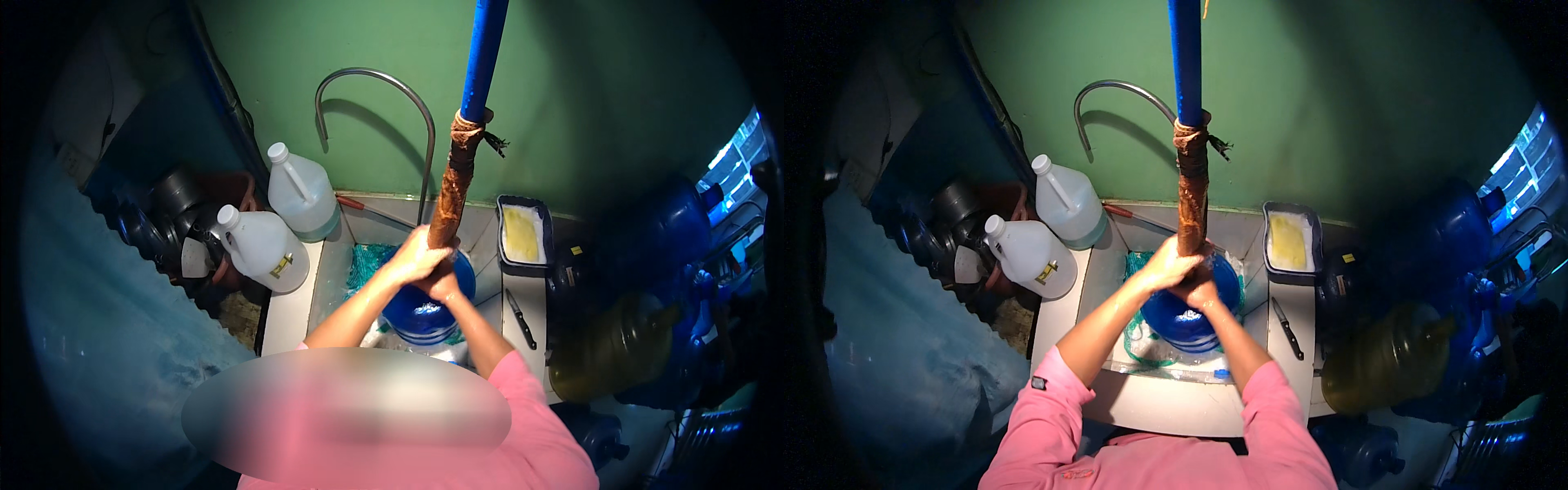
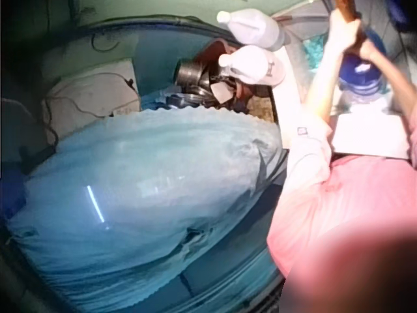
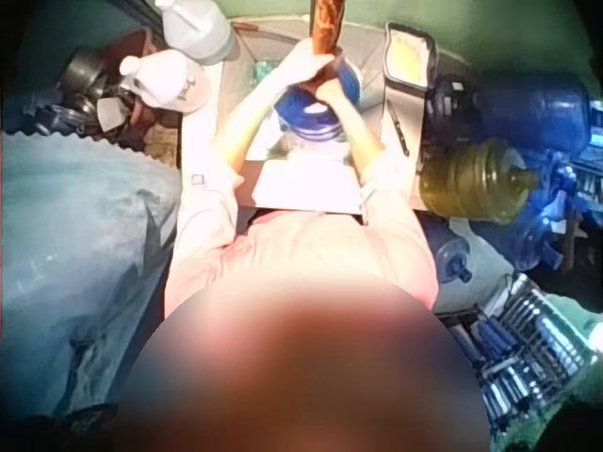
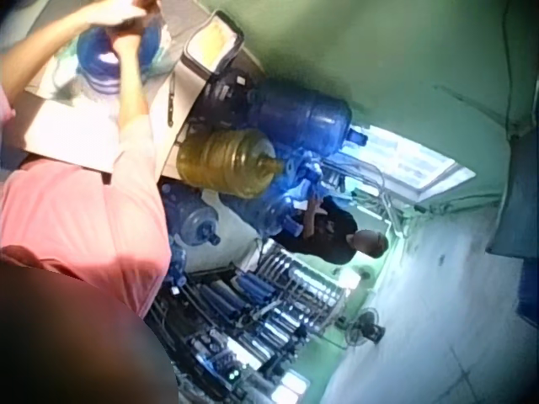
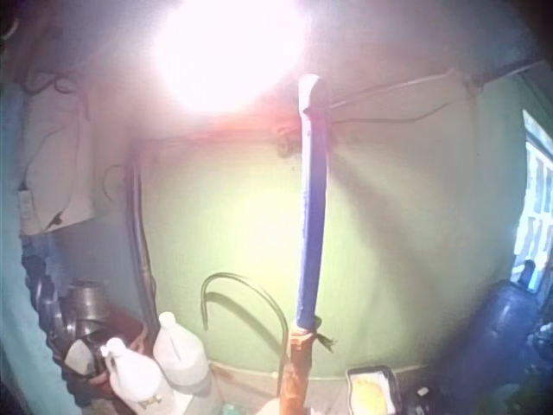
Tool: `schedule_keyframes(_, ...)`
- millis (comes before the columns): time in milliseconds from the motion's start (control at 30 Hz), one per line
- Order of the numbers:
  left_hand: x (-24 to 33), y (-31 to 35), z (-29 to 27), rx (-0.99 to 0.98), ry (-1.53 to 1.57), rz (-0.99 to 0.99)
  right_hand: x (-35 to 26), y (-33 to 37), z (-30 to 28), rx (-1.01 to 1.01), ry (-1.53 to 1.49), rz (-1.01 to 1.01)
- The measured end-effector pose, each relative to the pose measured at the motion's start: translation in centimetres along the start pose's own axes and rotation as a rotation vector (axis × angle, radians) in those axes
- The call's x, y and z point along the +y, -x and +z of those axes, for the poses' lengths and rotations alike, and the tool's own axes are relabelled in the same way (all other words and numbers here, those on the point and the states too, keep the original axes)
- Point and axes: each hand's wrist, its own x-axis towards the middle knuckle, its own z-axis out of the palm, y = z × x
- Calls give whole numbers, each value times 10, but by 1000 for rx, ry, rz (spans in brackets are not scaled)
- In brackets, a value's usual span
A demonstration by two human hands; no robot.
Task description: The person repeatedly scrubs the exterior of large blue water jugs with a green scrubber, rinses them under a tap, and places them aside. The process is repeated for multiple jugs in a small room with green walls and stacked jugs.
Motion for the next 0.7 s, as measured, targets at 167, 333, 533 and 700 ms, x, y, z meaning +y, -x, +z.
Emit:
schedule_keyframes(167,61,-12,-44,40,-231,224,-81,-47,-54,-96,30,71)
schedule_keyframes(333,131,-10,-71,-197,162,163,-158,-75,-86,104,-399,-181)
schedule_keyframes(533,123,25,-53,-61,-276,130,-130,-22,-35,-91,-241,18)
schedule_keyframes(700,83,29,-28,74,-76,205,-102,-4,3,91,-138,-209)
